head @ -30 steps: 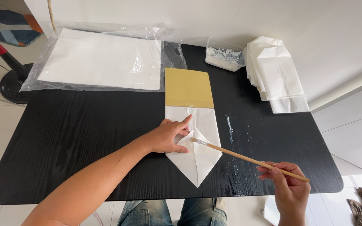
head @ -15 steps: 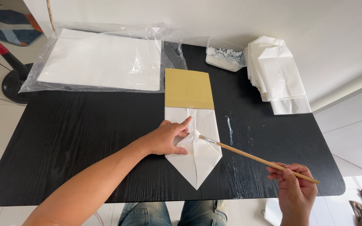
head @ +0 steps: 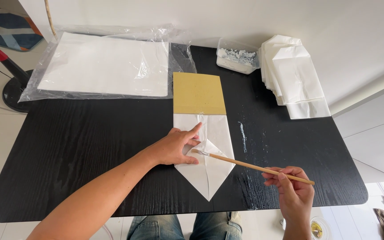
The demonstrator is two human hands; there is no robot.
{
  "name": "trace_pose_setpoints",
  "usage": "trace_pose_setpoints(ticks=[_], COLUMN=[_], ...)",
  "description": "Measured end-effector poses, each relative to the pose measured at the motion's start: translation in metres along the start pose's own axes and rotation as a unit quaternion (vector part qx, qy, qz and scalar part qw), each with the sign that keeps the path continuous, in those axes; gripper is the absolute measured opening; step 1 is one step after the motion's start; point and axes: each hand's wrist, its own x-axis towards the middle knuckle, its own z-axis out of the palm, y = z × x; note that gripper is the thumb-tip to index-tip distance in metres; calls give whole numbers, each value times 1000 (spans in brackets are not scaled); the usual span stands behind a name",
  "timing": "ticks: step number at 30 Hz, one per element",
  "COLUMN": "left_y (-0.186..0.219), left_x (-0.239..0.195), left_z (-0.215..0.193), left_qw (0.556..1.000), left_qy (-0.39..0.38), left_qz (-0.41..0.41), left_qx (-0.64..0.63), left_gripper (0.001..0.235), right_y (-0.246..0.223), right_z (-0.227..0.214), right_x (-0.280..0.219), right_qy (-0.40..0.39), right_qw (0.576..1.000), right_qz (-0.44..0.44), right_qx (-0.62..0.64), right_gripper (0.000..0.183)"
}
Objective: Folding the bottom of a white bag and applying glue with a brush to seal it.
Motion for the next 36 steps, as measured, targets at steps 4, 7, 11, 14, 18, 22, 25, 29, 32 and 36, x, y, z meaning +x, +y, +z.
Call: trace_pose_setpoints(ticks=[4, 7, 11, 14, 18, 22, 25, 29, 32, 36], left_y=[0, 0, 0, 2, -1, 1, 1, 1, 3, 0], left_x=[0, 0, 0, 0, 0, -1, -1, -2, -2, -1], left_z=[1, 1, 0, -1, 0, -1, 0, 0, -2, 0], left_qw=[1000, 1000, 1000, 1000, 1000, 1000, 1000, 1000, 1000, 1000], left_qy=[5, 0, -2, -4, -4, -6, -6, -3, -5, -3], left_qz=[-4, -5, -12, -19, -20, -26, -24, -22, -27, -15], left_qx=[-6, -3, -5, -7, -8, -7, -8, -7, -12, -7], left_gripper=[120, 120, 122, 121, 121, 119, 118, 118, 119, 119], right_y=[-8, -13, -18, -17, -20, -25, -29, -27, -19, -9], right_z=[-2, -6, -11, -18, -24, -30, -35, -42, -36, -11], right_x=[0, -1, -3, -4, -6, -8, -9, -12, -11, -7], right_qy=[8, 21, 35, 47, 67, 76, 86, 76, 48, 6], right_qw=[1000, 999, 998, 997, 995, 994, 991, 994, 998, 999], right_qz=[-3, -10, -12, -4, 0, -11, -19, -36, -46, -37], right_qx=[-15, -42, -50, -53, -72, -83, -97, -68, -24, 3], right_gripper=[5, 6, 4, 5, 5, 5, 3, 4, 4, 5])
